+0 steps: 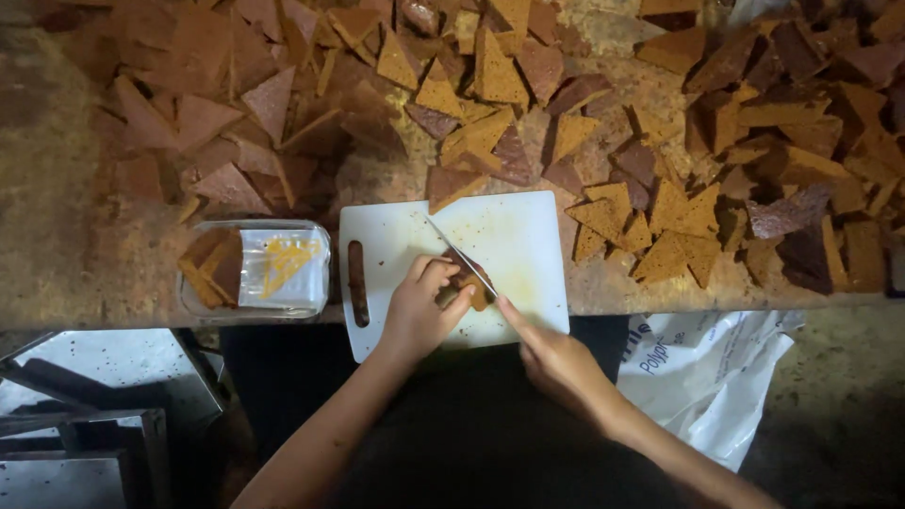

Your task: Cutting triangular food pieces into smaller portions on a cutting board using a knife

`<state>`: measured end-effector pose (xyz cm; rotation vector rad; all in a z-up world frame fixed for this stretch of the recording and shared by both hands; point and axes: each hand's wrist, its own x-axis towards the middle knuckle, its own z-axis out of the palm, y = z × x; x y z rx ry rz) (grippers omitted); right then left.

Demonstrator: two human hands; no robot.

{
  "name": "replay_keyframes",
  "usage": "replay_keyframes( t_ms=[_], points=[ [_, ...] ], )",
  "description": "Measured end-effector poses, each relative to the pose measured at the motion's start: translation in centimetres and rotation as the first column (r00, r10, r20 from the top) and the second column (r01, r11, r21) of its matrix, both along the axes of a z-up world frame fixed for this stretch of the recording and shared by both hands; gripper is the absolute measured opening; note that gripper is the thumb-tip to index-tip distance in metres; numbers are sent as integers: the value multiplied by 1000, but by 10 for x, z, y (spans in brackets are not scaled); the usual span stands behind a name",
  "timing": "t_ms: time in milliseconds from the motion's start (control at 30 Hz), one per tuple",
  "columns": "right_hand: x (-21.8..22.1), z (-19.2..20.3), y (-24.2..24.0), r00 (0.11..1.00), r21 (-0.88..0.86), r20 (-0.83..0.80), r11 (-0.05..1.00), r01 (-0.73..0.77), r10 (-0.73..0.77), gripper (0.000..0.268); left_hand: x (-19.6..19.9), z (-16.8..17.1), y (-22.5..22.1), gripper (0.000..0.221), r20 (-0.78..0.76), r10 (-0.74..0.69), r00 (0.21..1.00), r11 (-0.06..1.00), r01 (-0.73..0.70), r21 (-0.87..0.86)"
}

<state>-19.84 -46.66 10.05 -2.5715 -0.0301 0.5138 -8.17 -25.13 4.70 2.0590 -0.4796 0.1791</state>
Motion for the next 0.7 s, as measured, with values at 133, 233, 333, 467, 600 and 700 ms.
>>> replay_keyframes(
  t_ms=[133, 233, 333, 467, 600, 700],
  points=[
    [-22, 3, -17, 942, -56, -335, 997, -57, 35, 94, 2, 5, 5, 32, -258, -137, 956, 990, 138, -17],
    [-4, 12, -7, 934, -43, -357, 998, -52, 33, 94, 5, 8, 6, 41, -337, -143, 931, 988, 155, 8],
    [0, 2, -3, 972, 58, -231, 998, -39, 51, 89, -1, 3, 8, 43, -292, -163, 942, 984, 177, 21],
    [-18, -8, -24, 987, 132, -141, 987, 95, -76, 77, 3, 14, 12, 25, -263, -140, 955, 984, 106, -141],
    [-29, 7, -57, 879, 55, -227, 896, 441, -419, 72, 48, 73, 4, 14, -165, -98, 981, 967, 55, -249],
    [-27, 23, -80, 743, -72, -228, 772, 632, -630, 75, 86, 82, -21, 55, -239, -328, 914, 771, 114, -626]
  ],
)
